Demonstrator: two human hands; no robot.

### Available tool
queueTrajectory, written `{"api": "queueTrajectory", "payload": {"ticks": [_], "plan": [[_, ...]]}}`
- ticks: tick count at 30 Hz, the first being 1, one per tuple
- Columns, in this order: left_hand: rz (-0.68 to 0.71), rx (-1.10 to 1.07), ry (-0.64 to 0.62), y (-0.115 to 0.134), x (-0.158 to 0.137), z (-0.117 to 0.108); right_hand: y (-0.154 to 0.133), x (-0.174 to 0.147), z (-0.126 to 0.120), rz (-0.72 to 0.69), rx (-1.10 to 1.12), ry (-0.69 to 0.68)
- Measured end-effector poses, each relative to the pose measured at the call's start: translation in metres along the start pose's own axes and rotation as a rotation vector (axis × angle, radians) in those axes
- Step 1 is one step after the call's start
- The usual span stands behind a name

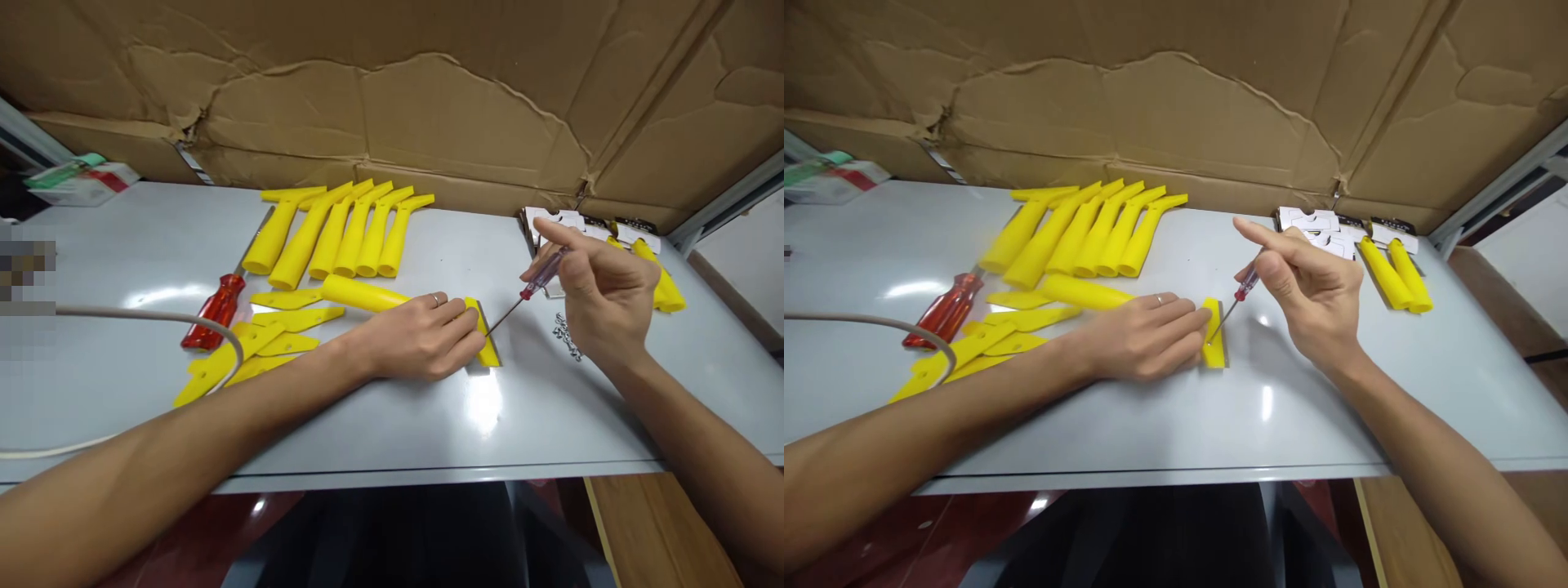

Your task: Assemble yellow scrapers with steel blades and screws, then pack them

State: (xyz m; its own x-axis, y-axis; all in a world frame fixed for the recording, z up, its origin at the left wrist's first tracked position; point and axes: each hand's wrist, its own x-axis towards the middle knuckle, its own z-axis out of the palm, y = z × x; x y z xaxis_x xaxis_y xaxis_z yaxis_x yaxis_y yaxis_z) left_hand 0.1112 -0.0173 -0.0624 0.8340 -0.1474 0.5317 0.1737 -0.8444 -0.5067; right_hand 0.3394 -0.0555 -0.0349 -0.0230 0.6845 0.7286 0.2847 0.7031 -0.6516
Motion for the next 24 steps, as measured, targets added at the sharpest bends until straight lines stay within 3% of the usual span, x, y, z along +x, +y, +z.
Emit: {"api": "queueTrajectory", "payload": {"ticks": [6,13,18,24], "plan": [[-0.032,-0.040,0.015,0.001,-0.002,0.003,-0.001,-0.001,-0.001,0.088,-0.020,-0.073],[-0.033,-0.085,0.002,0.000,-0.002,0.005,-0.010,-0.005,0.001,0.022,-0.191,-0.095],[-0.028,-0.084,-0.009,-0.001,-0.001,0.004,-0.030,-0.008,0.007,0.066,-0.095,-0.154],[-0.011,-0.096,-0.027,-0.001,0.001,0.004,-0.023,-0.009,0.006,0.005,-0.150,-0.127]]}}
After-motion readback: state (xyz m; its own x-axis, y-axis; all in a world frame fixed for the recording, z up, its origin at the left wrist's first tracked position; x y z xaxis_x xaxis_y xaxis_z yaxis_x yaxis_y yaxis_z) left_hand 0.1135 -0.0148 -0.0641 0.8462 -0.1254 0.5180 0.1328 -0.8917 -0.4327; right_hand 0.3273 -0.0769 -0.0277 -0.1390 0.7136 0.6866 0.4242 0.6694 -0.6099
